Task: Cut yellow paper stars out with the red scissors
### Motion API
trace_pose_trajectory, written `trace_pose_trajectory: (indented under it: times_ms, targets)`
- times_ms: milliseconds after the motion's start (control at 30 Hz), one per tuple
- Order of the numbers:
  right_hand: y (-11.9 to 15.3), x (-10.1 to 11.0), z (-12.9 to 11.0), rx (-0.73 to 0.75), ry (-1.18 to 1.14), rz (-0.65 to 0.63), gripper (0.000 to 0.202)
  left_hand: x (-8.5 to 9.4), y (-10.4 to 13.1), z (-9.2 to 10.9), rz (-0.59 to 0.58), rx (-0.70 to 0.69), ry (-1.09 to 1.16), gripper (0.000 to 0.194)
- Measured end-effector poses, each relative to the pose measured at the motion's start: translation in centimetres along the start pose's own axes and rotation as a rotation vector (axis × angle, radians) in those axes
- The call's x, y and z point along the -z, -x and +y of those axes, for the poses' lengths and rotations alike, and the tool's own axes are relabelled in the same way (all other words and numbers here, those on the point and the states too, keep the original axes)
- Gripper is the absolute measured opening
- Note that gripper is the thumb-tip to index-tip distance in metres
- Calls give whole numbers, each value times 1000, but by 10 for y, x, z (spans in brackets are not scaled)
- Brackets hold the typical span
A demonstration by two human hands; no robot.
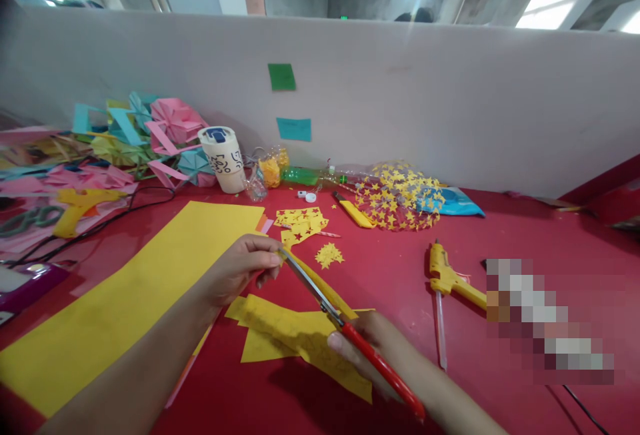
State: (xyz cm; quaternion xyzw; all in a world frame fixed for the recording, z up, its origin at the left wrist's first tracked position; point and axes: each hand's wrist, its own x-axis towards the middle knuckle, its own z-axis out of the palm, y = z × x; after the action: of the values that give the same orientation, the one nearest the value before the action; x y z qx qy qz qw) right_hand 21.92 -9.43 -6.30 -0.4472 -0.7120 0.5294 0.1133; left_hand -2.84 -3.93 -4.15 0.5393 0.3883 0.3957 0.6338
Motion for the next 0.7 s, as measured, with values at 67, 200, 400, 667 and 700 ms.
trace_pose_trajectory:
  times_ms: [67,200,400,667,700]
  targets:
    - [-1,-2,2,20,-49,5,52,-2,0,-1,5,-21,-12,21]
    - [-2,-5,0,70,-97,48,48,-8,0,-3,30,-90,-76,23]
    - [-1,-6,-5,49,-82,79,47,-15,0,-3,67,-164,-142,24]
    - [1,-12,-4,-112,-224,101,50,-15,1,1,139,-307,-306,23]
    - [1,-12,-5,-117,-234,102,51,-14,1,1,138,-306,-307,22]
